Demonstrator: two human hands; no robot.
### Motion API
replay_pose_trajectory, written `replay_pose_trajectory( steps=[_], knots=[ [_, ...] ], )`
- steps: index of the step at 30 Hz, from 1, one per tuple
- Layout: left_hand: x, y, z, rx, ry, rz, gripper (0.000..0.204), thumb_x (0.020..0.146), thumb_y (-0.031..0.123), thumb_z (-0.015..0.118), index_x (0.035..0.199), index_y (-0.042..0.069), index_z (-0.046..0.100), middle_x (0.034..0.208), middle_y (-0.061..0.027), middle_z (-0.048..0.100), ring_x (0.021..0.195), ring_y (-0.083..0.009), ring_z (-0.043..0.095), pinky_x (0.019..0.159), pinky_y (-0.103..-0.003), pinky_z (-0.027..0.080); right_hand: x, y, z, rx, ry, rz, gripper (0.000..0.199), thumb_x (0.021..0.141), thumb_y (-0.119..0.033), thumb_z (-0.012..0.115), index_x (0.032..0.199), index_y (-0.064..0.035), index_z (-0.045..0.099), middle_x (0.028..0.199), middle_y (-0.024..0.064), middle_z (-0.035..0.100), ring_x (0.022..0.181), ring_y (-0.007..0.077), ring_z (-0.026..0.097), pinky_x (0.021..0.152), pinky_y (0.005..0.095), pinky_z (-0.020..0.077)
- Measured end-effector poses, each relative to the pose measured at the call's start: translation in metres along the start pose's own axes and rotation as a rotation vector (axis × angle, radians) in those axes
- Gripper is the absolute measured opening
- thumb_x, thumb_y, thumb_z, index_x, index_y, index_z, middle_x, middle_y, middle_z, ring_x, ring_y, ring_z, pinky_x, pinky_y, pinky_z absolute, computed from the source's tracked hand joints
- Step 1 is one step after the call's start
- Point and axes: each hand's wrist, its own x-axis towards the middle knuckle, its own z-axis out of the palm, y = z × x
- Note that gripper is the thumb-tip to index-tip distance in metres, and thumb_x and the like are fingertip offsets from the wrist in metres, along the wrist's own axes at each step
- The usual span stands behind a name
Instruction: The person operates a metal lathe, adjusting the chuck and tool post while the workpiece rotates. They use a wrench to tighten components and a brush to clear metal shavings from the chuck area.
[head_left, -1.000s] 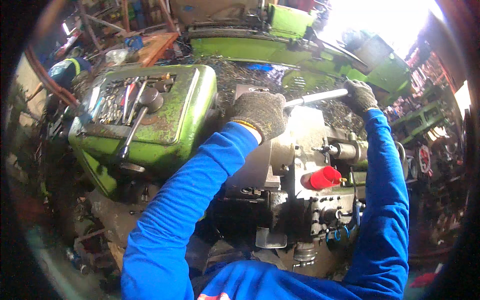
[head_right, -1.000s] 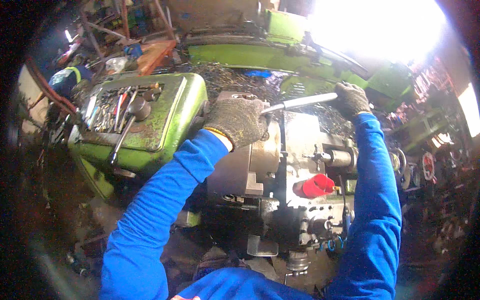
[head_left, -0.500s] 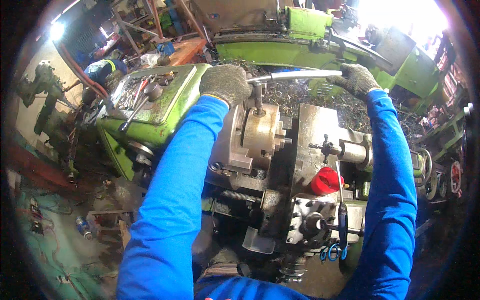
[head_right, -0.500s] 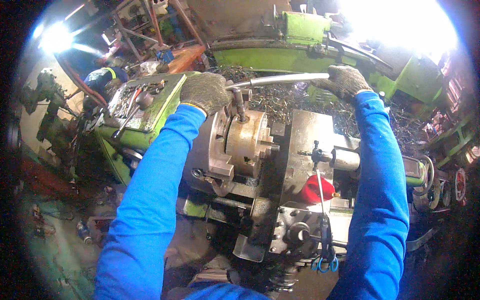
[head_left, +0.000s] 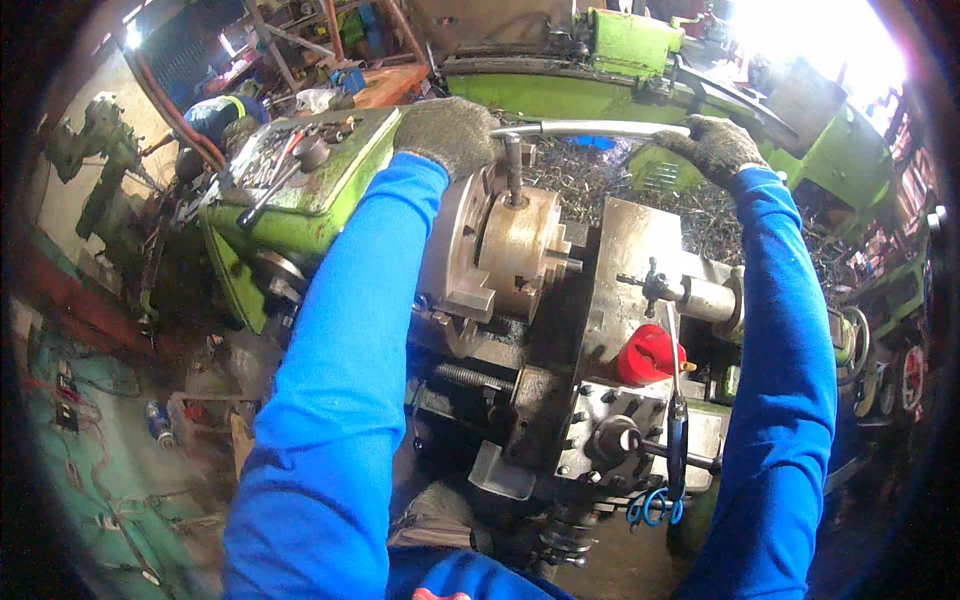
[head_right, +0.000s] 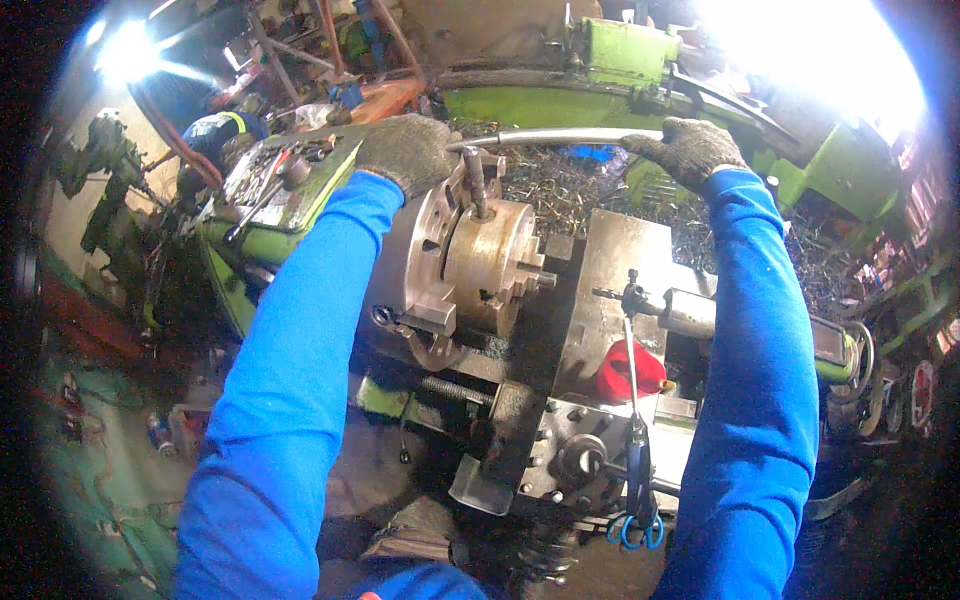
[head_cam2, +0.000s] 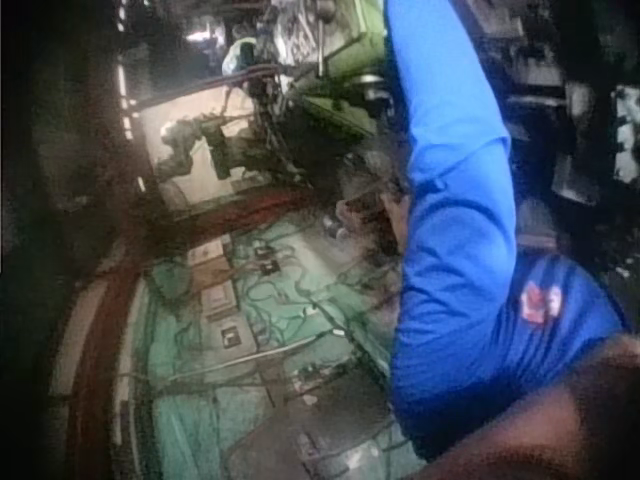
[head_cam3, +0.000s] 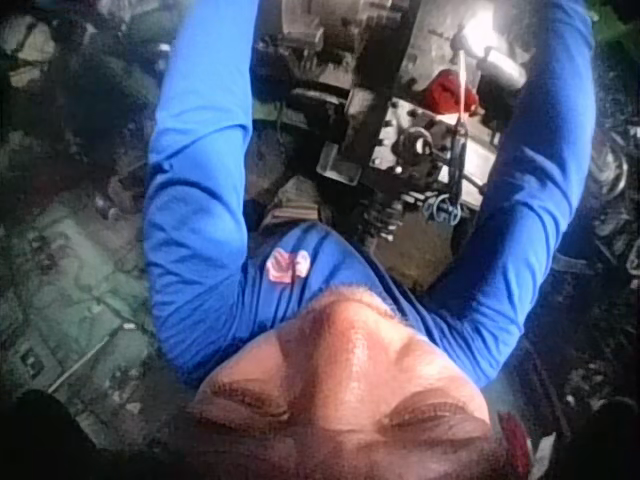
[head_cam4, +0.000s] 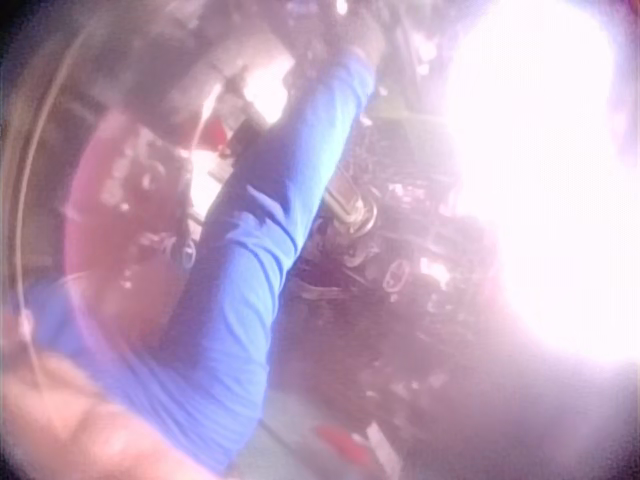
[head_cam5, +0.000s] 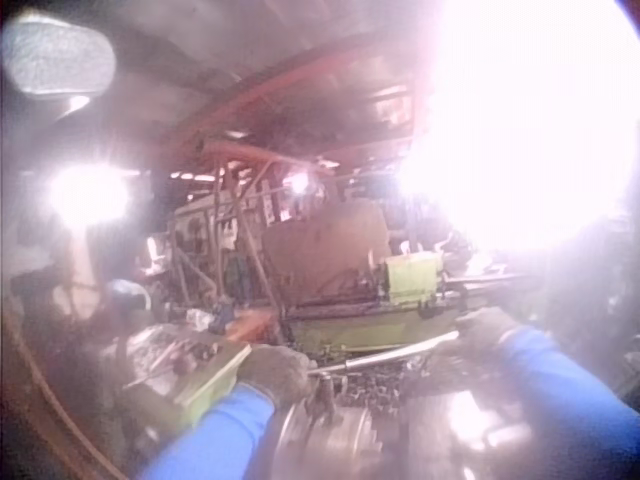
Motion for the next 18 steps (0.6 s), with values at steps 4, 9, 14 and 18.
replay_pose_trajectory(
  steps=[4, 9, 14, 18],
  knots=[
    [0.002, -0.004, -0.004, -0.003, -0.097, -0.002, 0.035, 0.092, 0.042, 0.059, 0.106, 0.016, 0.079, 0.108, -0.0171, 0.077, 0.106, -0.0364, 0.073, 0.094, -0.054, 0.056, -0.011, -0.005, 0.007, -0.016, 0.036, -0.003, 0.095, 0.09, -0.089, 0.045, 0.108, -0.0011, 0.077, 0.105, 0.0255, 0.076, 0.107, 0.0401, 0.073, 0.096, 0.0516, 0.0542],
    [0.011, 0.002, 0.007, -0.042, 0.017, 0.089, 0.04, 0.092, 0.046, 0.06, 0.111, 0.016, 0.079, 0.112, -0.0176, 0.077, 0.107, -0.0373, 0.073, 0.094, -0.053, 0.057, -0.058, -0.006, -0.014, 0.04, 0.279, -0.017, 0.068, 0.093, -0.065, 0.067, 0.135, -0.0119, 0.069, 0.133, 0.0213, 0.068, 0.128, 0.0394, 0.061, 0.107, 0.049, 0.0486],
    [0.01, 0.001, -0.017, -0.304, -0.203, 0.119, 0.047, 0.093, 0.055, 0.062, 0.118, 0.017, 0.075, 0.114, -0.017, 0.076, 0.11, -0.0388, 0.071, 0.096, -0.052, 0.054, -0.175, -0.022, -0.023, 0.432, 0.519, -0.015, 0.049, 0.09, -0.024, 0.08, 0.133, -0.0062, 0.068, 0.137, 0.0168, 0.065, 0.13, 0.0348, 0.06, 0.114, 0.0437, 0.0445],
    [0.018, 0.012, -0.027, -0.479, -0.091, 0.074, 0.049, 0.092, 0.058, 0.064, 0.121, 0.02, 0.077, 0.119, -0.0127, 0.076, 0.108, -0.0358, 0.073, 0.1, -0.047, 0.053, -0.35, 0.028, -0.019, 0.734, 0.463, 0.482, 0.031, 0.105, -0.013, 0.061, 0.131, 0.0041, 0.066, 0.132, 0.0113, 0.068, 0.125, 0.0221, 0.059, 0.112, 0.0356, 0.043]
  ],
)
